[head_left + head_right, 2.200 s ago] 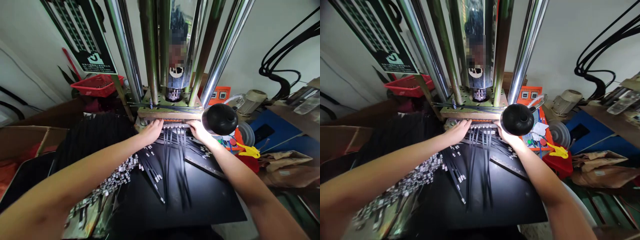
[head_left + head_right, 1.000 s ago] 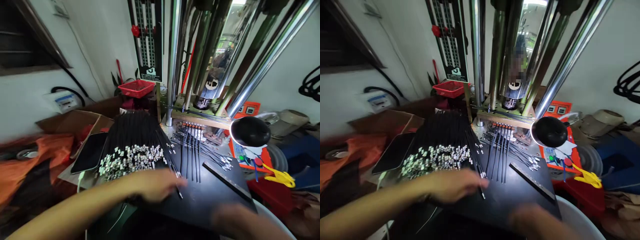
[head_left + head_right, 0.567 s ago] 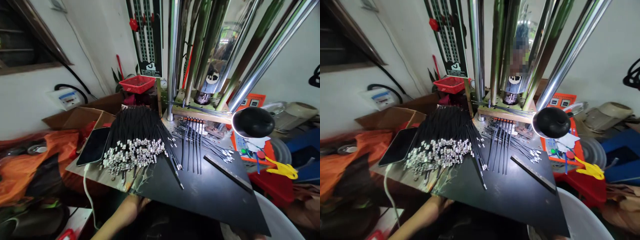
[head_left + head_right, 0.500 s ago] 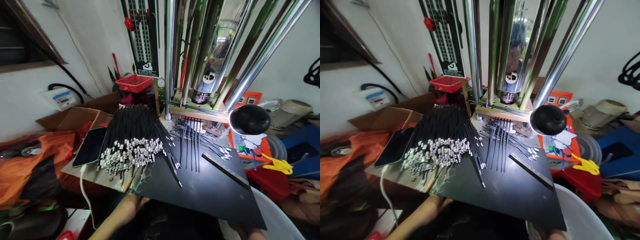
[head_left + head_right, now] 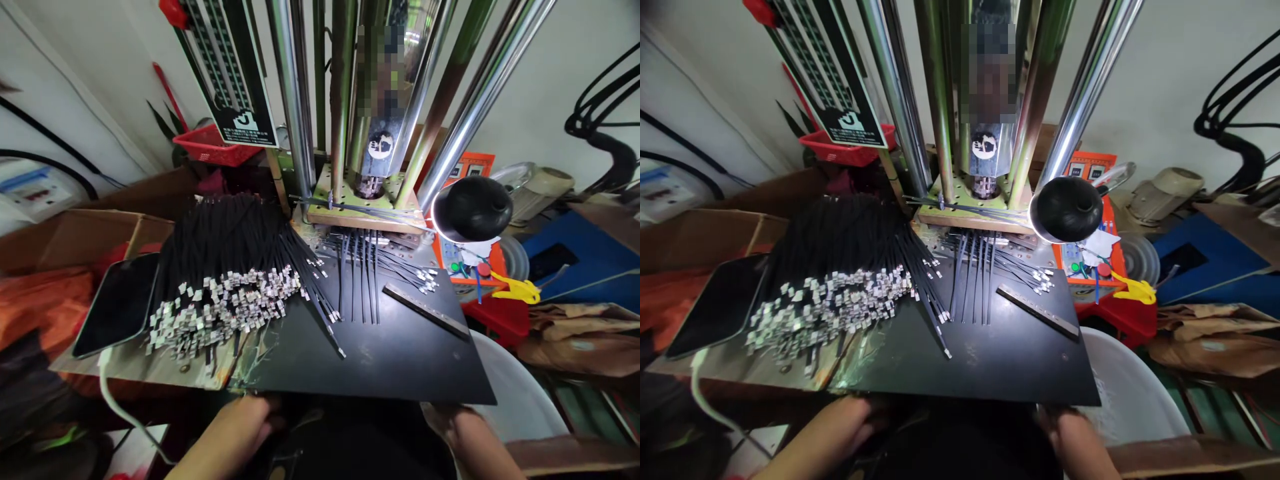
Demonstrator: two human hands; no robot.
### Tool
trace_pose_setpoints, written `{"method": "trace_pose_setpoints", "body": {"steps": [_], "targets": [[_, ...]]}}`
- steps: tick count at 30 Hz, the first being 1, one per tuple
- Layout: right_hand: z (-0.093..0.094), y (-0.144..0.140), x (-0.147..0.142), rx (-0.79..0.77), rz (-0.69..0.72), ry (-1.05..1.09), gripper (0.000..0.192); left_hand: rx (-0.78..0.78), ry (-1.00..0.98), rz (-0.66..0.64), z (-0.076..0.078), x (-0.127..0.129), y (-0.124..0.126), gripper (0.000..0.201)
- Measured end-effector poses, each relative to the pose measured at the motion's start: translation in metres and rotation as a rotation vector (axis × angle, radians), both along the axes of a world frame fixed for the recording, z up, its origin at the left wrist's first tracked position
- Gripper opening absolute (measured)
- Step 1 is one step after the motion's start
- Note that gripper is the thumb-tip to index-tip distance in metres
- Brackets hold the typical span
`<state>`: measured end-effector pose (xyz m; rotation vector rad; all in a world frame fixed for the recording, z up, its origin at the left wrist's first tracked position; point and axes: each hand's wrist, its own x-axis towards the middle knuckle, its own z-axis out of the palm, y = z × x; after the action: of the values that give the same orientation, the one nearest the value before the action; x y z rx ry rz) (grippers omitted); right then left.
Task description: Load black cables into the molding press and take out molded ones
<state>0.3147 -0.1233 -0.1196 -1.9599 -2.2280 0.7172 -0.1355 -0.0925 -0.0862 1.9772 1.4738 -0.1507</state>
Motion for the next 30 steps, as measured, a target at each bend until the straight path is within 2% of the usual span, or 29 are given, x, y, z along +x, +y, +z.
{"method": "trace_pose_setpoints", "body": {"steps": [1,3,5,7,9,11,14,16,18,20,22,25,27,30], "targets": [[0.018,0.001,-0.007,-0.023,0.084,0.057,0.02,-0.027,-0.064,-0.062,0.016,0.008,0.002,0.022],[0.056,0.018,-0.02,0.036,0.157,0.191,0.023,0.066,-0.251,-0.182,0.046,0.027,0.014,0.028],[0.084,0.053,-0.03,0.246,0.076,0.233,0.028,0.264,-0.325,-0.26,0.066,0.048,0.035,0.044],[0.095,0.097,-0.035,0.472,0.012,0.134,0.03,0.387,-0.254,-0.334,0.073,0.068,0.058,0.054],[0.091,0.131,-0.034,0.566,0.007,0.014,0.031,0.417,-0.195,-0.39,0.07,0.078,0.073,0.051],[0.081,0.144,-0.029,0.549,0.059,-0.011,0.023,0.454,-0.198,-0.418,0.062,0.076,0.075,0.047],[0.075,0.127,-0.025,0.46,0.225,0.098,0.015,0.587,-0.242,-0.38,0.049,0.053,0.06,0.052],[0.082,0.109,-0.035,0.405,0.33,0.155,0.016,0.699,-0.328,-0.273,0.048,0.036,0.046,0.049],[0.094,0.101,-0.061,0.351,0.424,0.178,0.015,0.773,-0.415,-0.124,0.052,0.023,0.036,0.037],[0.105,0.109,-0.102,0.285,0.491,0.184,0.013,0.797,-0.447,-0.021,0.061,0.02,0.032,0.026],[0.113,0.129,-0.15,0.238,0.492,0.141,0.033,0.809,-0.437,-0.003,0.068,0.023,0.032,0.023],[0.119,0.166,-0.211,0.197,0.39,-0.082,0.063,0.847,-0.426,-0.047,0.071,0.03,0.031,0.023],[0.124,0.184,-0.233,0.118,0.367,-0.205,0.059,0.883,-0.416,-0.075,0.067,0.028,0.028,0.027],[0.138,0.191,-0.228,-0.003,0.42,-0.251,0.028,0.895,-0.37,-0.018,0.059,0.006,0.018,0.038]]}}
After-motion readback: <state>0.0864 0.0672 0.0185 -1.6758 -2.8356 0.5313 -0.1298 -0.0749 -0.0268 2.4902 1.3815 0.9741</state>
